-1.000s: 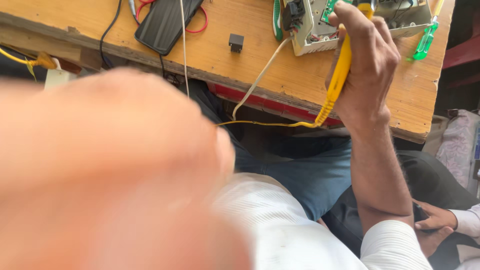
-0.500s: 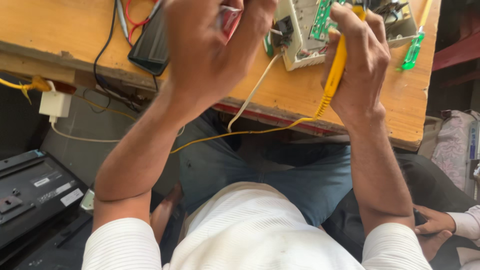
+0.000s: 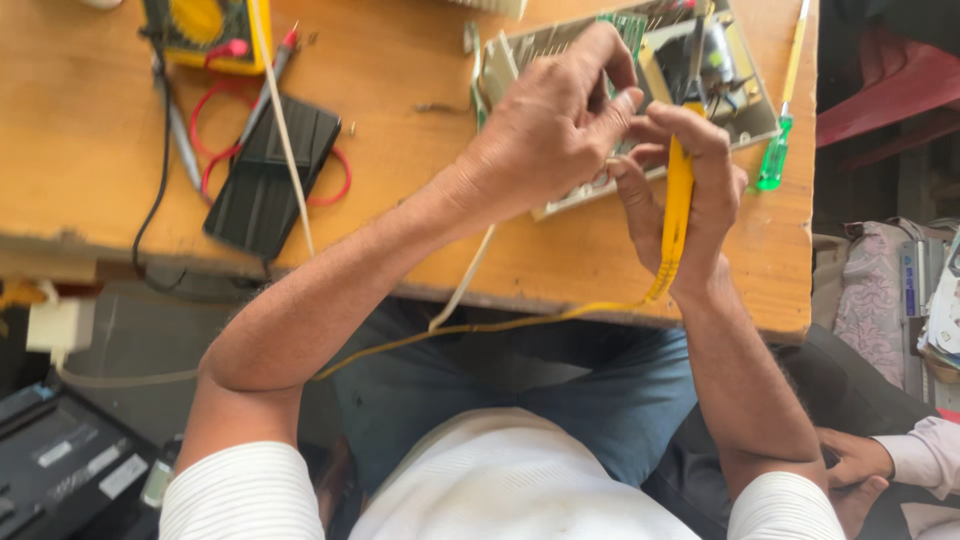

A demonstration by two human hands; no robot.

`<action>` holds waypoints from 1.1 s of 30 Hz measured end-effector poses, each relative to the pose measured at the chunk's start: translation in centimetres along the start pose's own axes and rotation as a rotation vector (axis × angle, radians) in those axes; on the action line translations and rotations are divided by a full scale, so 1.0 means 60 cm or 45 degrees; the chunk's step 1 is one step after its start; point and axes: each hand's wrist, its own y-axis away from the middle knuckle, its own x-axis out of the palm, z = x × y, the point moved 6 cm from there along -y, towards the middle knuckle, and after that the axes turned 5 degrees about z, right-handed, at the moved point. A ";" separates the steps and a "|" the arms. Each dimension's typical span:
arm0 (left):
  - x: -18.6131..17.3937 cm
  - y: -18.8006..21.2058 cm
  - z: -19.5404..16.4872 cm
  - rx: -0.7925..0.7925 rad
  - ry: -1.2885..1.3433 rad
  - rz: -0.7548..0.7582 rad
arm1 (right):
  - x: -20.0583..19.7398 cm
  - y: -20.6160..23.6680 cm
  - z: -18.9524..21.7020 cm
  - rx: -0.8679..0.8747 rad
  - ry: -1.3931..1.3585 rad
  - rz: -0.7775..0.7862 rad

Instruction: The person places a small component onto a circuit board inside an open device casing, then uses a soldering iron to solder multiple points on the board. The person holds the board steady with one hand while applying the soldering iron with the other, working on different sections of the board throughout the clip.

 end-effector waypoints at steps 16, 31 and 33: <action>0.013 -0.033 0.022 0.026 0.141 0.441 | -0.002 0.021 -0.064 0.270 -0.006 -0.167; -0.004 -0.034 0.030 0.005 -0.407 0.360 | -0.046 0.073 -0.092 0.233 -0.237 -0.280; 0.001 -0.032 0.033 0.029 -0.471 0.396 | -0.058 0.105 -0.087 0.218 -0.217 -0.270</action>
